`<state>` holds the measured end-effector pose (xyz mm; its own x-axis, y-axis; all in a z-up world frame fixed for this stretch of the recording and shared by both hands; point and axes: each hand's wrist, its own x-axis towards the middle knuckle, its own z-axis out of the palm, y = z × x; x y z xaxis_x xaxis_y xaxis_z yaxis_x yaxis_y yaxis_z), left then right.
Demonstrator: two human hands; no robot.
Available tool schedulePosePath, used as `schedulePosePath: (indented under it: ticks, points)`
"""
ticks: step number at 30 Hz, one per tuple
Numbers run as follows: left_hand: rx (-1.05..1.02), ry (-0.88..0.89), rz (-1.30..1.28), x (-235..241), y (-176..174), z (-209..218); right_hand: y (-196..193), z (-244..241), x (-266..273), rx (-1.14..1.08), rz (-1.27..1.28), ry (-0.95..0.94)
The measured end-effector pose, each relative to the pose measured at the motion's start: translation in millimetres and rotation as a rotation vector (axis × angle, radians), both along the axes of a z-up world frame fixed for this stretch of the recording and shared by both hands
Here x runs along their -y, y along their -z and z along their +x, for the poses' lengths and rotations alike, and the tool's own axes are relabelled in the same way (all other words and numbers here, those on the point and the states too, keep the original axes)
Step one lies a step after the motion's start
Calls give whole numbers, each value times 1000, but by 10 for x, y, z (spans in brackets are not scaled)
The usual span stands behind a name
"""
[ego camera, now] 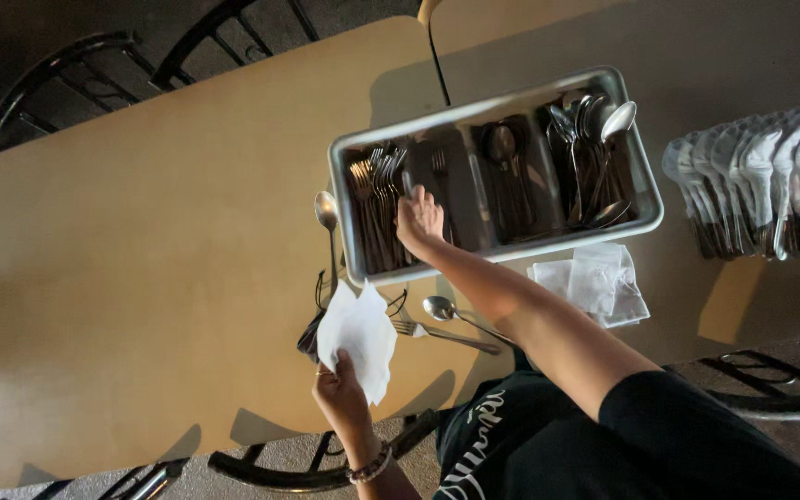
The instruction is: The person wraps individual forks and spoons in paper napkins, placing them into a growing stack on a table.
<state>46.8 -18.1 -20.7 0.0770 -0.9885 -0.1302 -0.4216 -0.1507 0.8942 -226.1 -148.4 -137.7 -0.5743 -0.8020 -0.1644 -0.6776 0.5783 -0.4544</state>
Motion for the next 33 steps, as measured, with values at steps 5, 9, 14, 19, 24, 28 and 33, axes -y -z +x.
schedulePosePath:
  ticks: [5, 9, 14, 19, 24, 28, 33]
  points:
    - [107, 60, 163, -12, 74, -85, -42, 46, -31, -1, -243, -4]
    - [-90, 153, -50, -3, 109, -171, -172, 63, 79, -259, -311, -86]
    - [-64, 150, 61, -103, 148, -153, -308, -18, 253, 59, 44, 170]
    - [-9, 126, -1, -21, 162, -71, -142, -215, 171, 376, -97, 210]
    - [-144, 174, -101, 22, 26, -150, 3, -349, 100, 618, -370, 86]
    - [10, 167, -17, 59, -102, -230, -117, -430, -22, 943, -361, 53]
    - [-145, 222, -89, 28, -101, -258, -316, -563, -274, 597, -545, -69]
